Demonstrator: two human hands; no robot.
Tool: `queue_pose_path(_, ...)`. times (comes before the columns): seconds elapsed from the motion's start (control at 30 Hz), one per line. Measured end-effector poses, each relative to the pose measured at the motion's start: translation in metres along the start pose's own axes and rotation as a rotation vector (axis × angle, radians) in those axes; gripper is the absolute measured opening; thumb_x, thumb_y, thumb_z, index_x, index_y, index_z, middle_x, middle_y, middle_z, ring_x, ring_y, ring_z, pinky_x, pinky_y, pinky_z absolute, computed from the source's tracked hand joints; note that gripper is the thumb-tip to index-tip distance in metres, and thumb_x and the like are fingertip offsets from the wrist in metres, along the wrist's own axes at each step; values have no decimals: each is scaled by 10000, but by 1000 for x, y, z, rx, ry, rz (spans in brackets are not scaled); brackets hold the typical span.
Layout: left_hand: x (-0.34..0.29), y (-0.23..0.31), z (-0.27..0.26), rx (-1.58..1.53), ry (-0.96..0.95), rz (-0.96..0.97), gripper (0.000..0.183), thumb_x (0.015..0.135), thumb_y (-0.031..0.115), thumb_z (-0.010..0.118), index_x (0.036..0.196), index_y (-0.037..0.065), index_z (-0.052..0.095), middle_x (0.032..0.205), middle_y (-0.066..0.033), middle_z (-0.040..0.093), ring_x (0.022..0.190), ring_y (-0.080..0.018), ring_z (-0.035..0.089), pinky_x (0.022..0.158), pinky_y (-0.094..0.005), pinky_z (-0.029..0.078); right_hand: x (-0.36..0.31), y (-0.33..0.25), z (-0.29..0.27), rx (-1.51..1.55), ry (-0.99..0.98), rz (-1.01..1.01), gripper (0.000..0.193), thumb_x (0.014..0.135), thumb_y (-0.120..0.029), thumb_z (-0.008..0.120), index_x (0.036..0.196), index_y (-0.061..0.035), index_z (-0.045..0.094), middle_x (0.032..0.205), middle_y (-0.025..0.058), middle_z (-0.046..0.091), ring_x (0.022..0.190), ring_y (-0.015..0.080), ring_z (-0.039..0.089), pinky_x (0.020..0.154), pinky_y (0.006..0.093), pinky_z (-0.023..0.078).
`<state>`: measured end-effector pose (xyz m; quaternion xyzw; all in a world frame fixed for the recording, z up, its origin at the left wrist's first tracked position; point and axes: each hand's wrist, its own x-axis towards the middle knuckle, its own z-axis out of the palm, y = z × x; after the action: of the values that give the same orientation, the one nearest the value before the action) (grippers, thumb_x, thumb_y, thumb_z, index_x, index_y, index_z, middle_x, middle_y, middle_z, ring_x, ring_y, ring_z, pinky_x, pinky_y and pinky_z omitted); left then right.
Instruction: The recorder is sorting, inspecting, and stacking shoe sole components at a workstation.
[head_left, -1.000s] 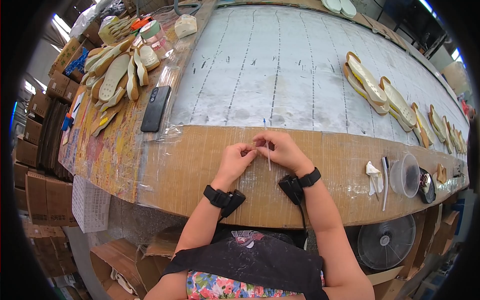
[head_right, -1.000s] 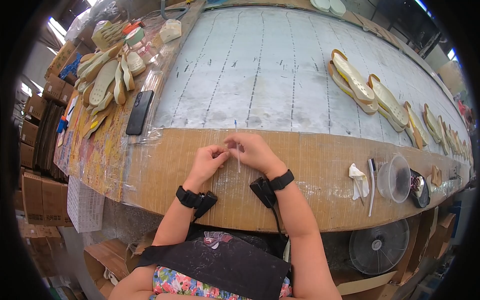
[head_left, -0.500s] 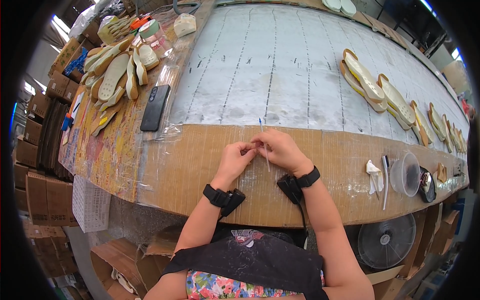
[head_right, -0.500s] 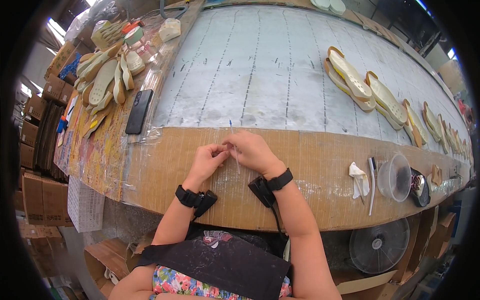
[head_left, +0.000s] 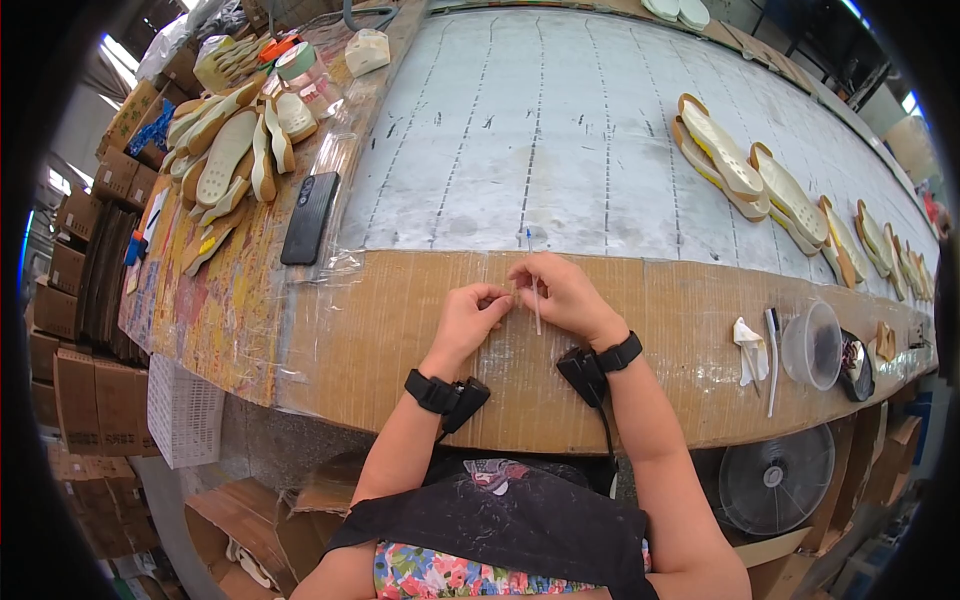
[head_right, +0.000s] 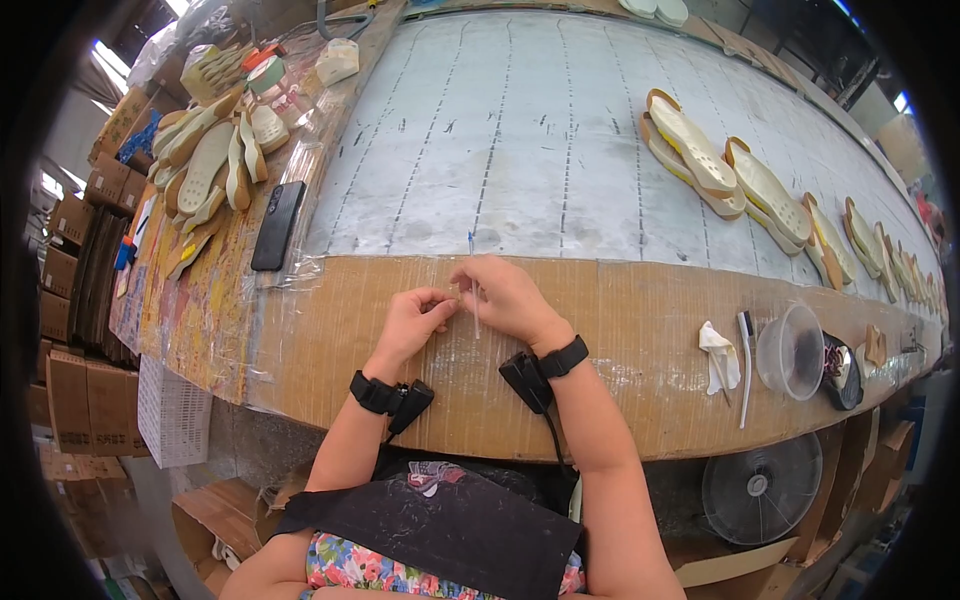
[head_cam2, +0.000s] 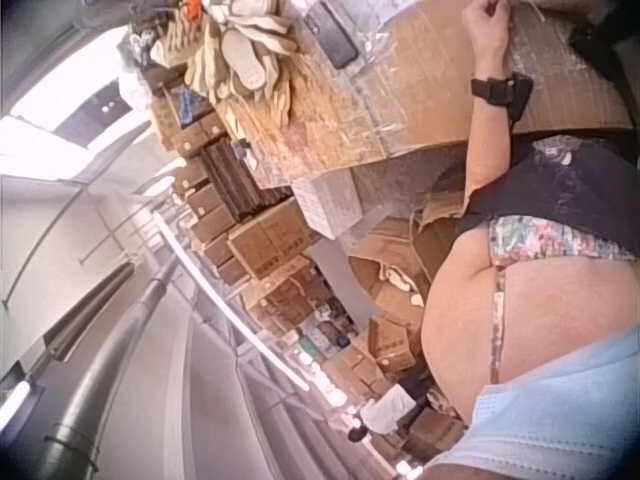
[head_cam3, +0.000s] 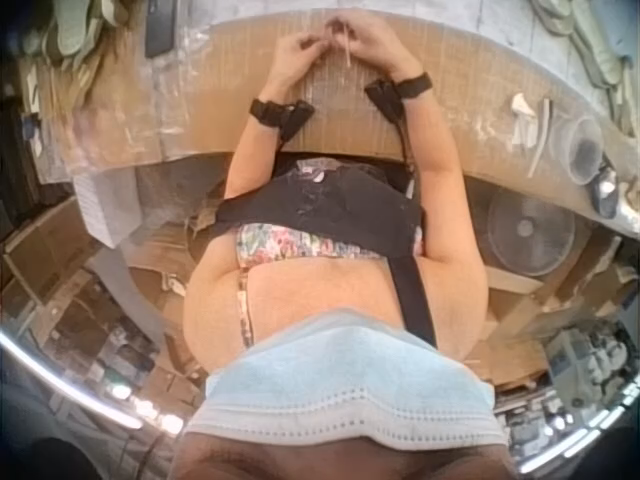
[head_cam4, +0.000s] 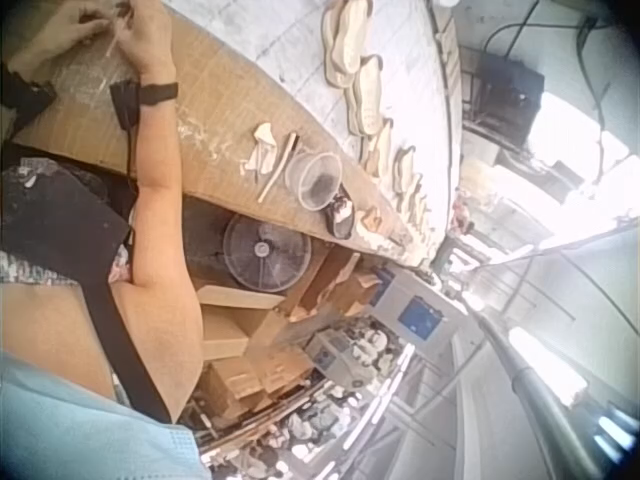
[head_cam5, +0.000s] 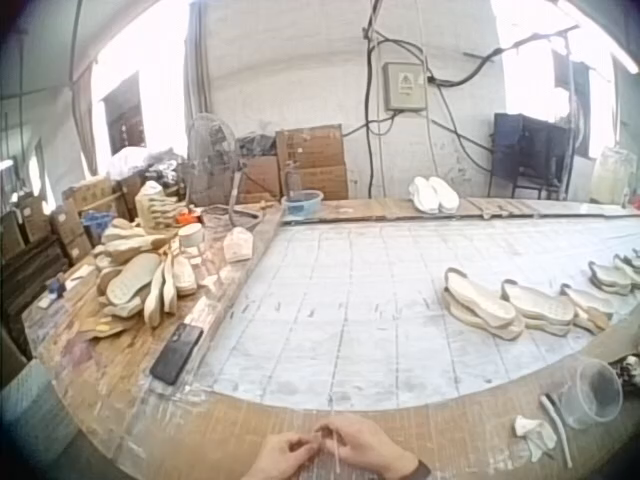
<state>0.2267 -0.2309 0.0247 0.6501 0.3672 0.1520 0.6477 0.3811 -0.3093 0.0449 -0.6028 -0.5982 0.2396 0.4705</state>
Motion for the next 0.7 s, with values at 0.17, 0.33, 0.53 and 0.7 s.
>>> queue_pose_path(0.17, -1, 6, 2, -67, 15, -21, 152, 800, 97, 604, 891, -23, 627, 745, -19, 598, 624, -54, 516, 540, -185, 428, -1, 5, -1, 85, -40, 55, 176, 701, -29, 580, 876, -38, 559, 748, 81, 581, 681, 209, 540, 612, 301, 441)
queue_pose_path(0.33, -1, 7, 4, -107, 15, -54, 149, 804, 105, 600, 883, -17, 633, 742, -6, 589, 618, -44, 496, 544, -182, 422, -3, 9, -3, 132, -57, 104, 214, 718, -40, 588, 930, -33, 561, 801, 80, 608, 674, 175, 549, 612, 277, 448)
queue_pose_path(0.53, -1, 8, 8, -145, 34, -66, 129, 803, 110, 603, 850, -7, 629, 720, 8, 577, 597, -40, 483, 533, -179, 415, -4, 9, -8, 136, -89, 139, 247, 722, -46, 603, 962, -23, 549, 805, 86, 615, 655, 171, 554, 609, 273, 451)
queue_pose_path(0.7, -2, 11, 13, -140, 33, -73, 124, 808, 112, 599, 851, -1, 628, 716, 12, 573, 598, -37, 483, 532, -179, 415, -6, 9, -10, 154, -89, 150, 243, 726, -32, 612, 960, -19, 546, 788, 90, 613, 650, 172, 554, 597, 277, 448)
